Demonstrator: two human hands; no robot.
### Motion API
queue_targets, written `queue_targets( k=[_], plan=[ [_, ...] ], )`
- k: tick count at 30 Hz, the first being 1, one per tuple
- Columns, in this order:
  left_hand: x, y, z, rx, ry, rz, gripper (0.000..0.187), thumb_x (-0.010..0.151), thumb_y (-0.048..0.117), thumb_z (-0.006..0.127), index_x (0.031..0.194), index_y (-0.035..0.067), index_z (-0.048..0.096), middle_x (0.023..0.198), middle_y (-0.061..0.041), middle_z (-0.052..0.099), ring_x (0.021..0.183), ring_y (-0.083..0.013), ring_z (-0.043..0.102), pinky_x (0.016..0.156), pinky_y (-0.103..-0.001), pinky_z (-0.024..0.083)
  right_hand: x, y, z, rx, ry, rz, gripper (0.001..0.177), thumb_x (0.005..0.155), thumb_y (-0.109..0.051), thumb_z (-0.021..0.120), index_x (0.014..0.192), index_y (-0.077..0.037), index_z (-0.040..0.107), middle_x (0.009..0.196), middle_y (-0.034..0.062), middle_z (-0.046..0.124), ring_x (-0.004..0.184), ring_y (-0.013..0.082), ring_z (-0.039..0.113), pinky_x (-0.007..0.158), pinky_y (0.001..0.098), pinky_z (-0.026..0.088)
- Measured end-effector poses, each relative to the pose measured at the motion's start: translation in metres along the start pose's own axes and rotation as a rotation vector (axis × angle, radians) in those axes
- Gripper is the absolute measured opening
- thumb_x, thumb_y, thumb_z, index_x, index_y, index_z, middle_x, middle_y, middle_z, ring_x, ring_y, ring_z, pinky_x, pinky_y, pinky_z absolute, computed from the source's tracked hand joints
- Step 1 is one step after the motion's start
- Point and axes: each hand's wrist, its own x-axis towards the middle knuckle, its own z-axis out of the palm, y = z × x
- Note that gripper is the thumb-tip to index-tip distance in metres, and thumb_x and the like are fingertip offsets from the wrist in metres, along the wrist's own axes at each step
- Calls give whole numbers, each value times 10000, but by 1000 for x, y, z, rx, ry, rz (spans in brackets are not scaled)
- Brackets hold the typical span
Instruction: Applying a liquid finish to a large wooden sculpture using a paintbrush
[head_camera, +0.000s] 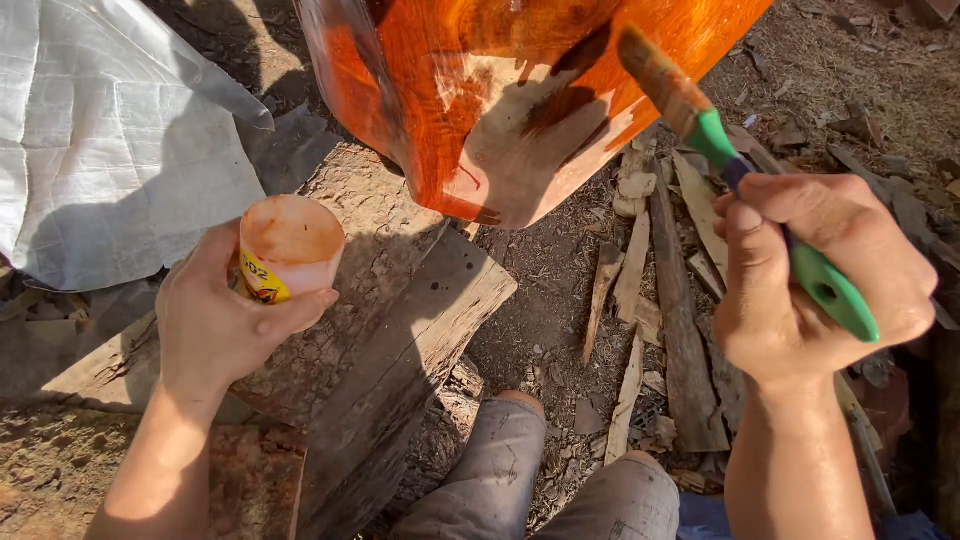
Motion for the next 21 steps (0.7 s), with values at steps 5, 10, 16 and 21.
queue_targets(
  k=[5, 10, 16, 21],
  plan=[
    [-2, 1, 2, -40, -26, -76, 826, 601, 545, 866, 1277, 113, 670, 1026, -41, 744, 898, -255, 672, 774, -403, 494, 19, -21, 75, 256, -277, -200, 366, 1088, -106, 429, 867, 87, 647, 849, 195, 661, 707, 287, 647, 657, 386, 573],
    [-7, -6, 8, -51, -55, -83, 802, 580, 569, 862, 1228, 134, 673, 1012, -29, 738, 876, -258, 660, 740, -414, 485, -6, 16, 66, 50, -136, -188, 203, 1029, 65, 556, 848, 56, 646, 828, 218, 699, 697, 312, 659, 605, 390, 555],
    [-11, -15, 4, -61, -19, -55, 779, 586, 553, 881, 1206, 121, 693, 1050, -22, 738, 941, -255, 670, 760, -415, 498, -18, 15, 45, -197, 7, -378, 188, 1068, -85, 567, 1043, 31, 713, 937, 298, 705, 698, 306, 621, 575, 386, 475],
    [-8, -11, 10, -80, -49, -70, 815, 567, 549, 880, 1240, 137, 678, 1111, -11, 747, 1011, -257, 682, 836, -430, 507, -21, 0, 104, -508, -55, -579, 240, 1033, -134, 779, 922, -168, 568, 865, 28, 712, 640, 106, 455, 509, 225, 323]
  ],
)
